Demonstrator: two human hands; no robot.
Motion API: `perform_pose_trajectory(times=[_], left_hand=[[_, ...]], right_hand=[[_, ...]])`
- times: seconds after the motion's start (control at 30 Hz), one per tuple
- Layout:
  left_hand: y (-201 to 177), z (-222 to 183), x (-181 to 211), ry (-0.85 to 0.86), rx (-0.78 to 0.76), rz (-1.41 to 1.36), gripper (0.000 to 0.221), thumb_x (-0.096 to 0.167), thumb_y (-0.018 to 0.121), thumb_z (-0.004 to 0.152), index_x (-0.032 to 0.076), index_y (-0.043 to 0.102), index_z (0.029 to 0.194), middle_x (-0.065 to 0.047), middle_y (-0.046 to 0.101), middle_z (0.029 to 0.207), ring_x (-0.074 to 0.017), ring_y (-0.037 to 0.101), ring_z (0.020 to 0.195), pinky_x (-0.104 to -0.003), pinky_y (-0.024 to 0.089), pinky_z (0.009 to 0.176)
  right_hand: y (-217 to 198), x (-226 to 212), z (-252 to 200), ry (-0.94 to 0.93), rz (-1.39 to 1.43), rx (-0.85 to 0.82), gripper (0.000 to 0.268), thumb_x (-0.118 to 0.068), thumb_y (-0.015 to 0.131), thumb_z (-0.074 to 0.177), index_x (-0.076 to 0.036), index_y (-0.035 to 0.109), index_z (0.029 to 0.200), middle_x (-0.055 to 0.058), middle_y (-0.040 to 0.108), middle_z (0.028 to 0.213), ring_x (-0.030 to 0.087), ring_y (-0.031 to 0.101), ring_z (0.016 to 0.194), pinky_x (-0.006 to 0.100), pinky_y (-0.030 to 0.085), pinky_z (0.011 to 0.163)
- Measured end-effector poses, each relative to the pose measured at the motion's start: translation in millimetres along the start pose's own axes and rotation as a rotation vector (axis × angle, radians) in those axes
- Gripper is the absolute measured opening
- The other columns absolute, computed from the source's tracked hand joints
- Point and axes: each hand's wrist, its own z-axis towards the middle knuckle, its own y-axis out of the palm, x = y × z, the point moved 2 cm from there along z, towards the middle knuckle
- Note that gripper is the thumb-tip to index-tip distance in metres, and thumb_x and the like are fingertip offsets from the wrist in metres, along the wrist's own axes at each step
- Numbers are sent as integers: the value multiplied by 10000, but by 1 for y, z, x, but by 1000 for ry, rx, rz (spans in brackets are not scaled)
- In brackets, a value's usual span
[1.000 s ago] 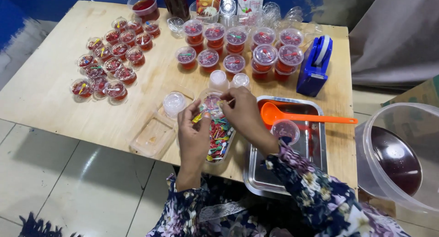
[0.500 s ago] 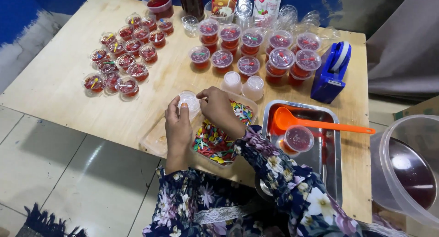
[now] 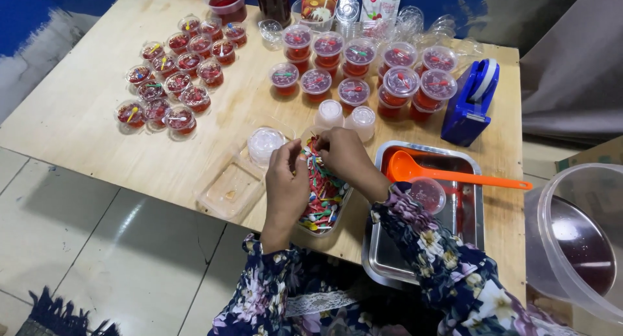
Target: The person fills plastic cups with a red liquid from a large container using a ladle, places a lid on a cup, and seals it with tape.
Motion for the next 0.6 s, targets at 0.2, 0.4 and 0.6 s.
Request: perform_pose_trajectory(times=[0.2, 0.4, 0.6], left_hand=[[24, 2, -33, 108, -47, 208, 431, 107, 530, 927, 82, 561, 1356, -206, 583, 1159, -435, 595, 1178, -477, 541, 986], [31, 2, -37, 125, -87, 241, 456, 57, 466, 921, 66, 536, 1372, -217, 569, 1169, -467, 577, 1179, -539, 503, 1003], [29, 7, -48, 124, -55, 232, 455, 40, 479, 911, 64, 555, 1359, -207, 583, 1158, -456, 588, 1163, -536, 502, 989]], right_hand=[[14, -1, -14, 29, -60, -65, 179, -121, 718, 864, -32, 783, 1005, 215, 725, 934, 444, 726, 965, 521, 611, 843], [21, -8, -22, 52, -108, -116, 241, -132, 747, 848, -51, 768, 1074, 208, 694, 996, 477, 715, 999, 570, 609, 855], [4, -11, -24, 107, 1, -60, 235, -122, 679, 895, -65, 747, 1113, 221, 707, 1005, 473, 702, 1042, 557, 597, 890]])
